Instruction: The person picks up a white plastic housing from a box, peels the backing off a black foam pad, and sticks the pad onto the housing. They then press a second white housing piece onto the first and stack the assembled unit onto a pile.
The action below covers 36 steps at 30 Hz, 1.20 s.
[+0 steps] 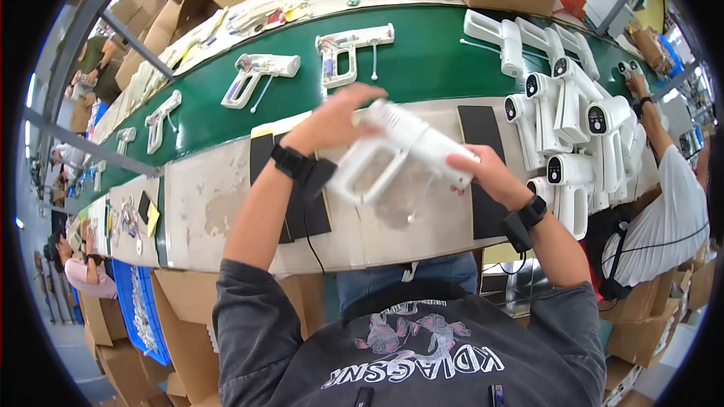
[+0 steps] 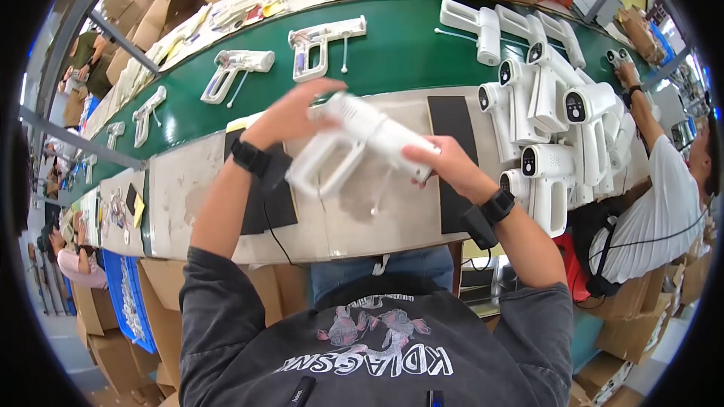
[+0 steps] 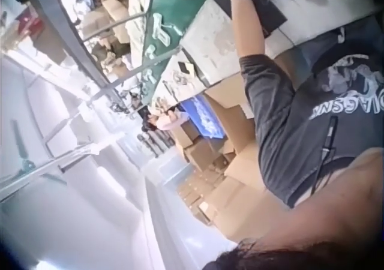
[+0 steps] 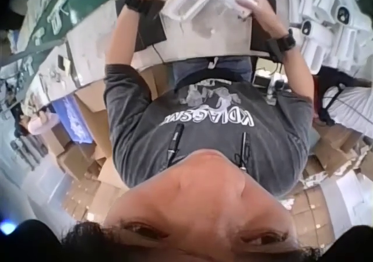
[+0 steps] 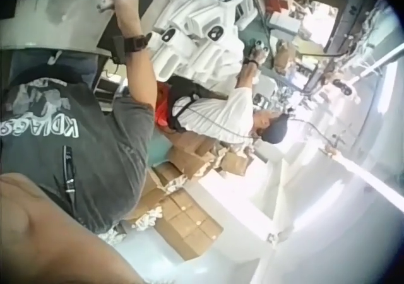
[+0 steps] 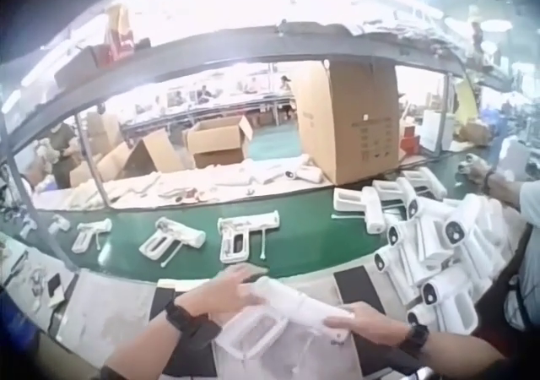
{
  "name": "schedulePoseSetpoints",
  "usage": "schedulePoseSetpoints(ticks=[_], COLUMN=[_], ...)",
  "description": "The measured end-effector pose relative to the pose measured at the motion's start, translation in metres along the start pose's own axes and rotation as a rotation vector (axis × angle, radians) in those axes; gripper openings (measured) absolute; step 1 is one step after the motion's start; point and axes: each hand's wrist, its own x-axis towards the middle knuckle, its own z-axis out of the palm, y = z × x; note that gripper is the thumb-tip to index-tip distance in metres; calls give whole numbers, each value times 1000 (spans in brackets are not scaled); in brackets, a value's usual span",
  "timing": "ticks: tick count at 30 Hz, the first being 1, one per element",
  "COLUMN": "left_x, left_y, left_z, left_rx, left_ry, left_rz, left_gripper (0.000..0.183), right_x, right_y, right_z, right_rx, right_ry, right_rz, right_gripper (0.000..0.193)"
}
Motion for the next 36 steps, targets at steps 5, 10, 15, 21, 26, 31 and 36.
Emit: schedulePoseSetpoints(ticks=[5,10,15,21,26,31,36], left_x=[35,80,76,114,92,42,-33], left_y=[-130,-139,-148,-124,-160,-137,-53], left_z=[1,44,34,48,49,34,31], left_rx=[331,225,60,192,400,384,364], left_ry=[404,406,508,383,397,476,556], left_rz=[-729,-985,-922,-985,-973,-821,-610], left_gripper=[101,122,117,123,115,100,89], right_x=[56,141,228,264,222,113,22], right_y=[-9,-3,3,44,39,5,23], right_z=[-24,-88,-102,-125,-102,-43,8], right_rx=[432,370,570,165,-296,262,245], right_ry=[466,727,738,938,844,591,482], right_rz=[-45,-123,-113,-14,-106,-280,-329], right_gripper=[51,55,62,60,54,35,27])
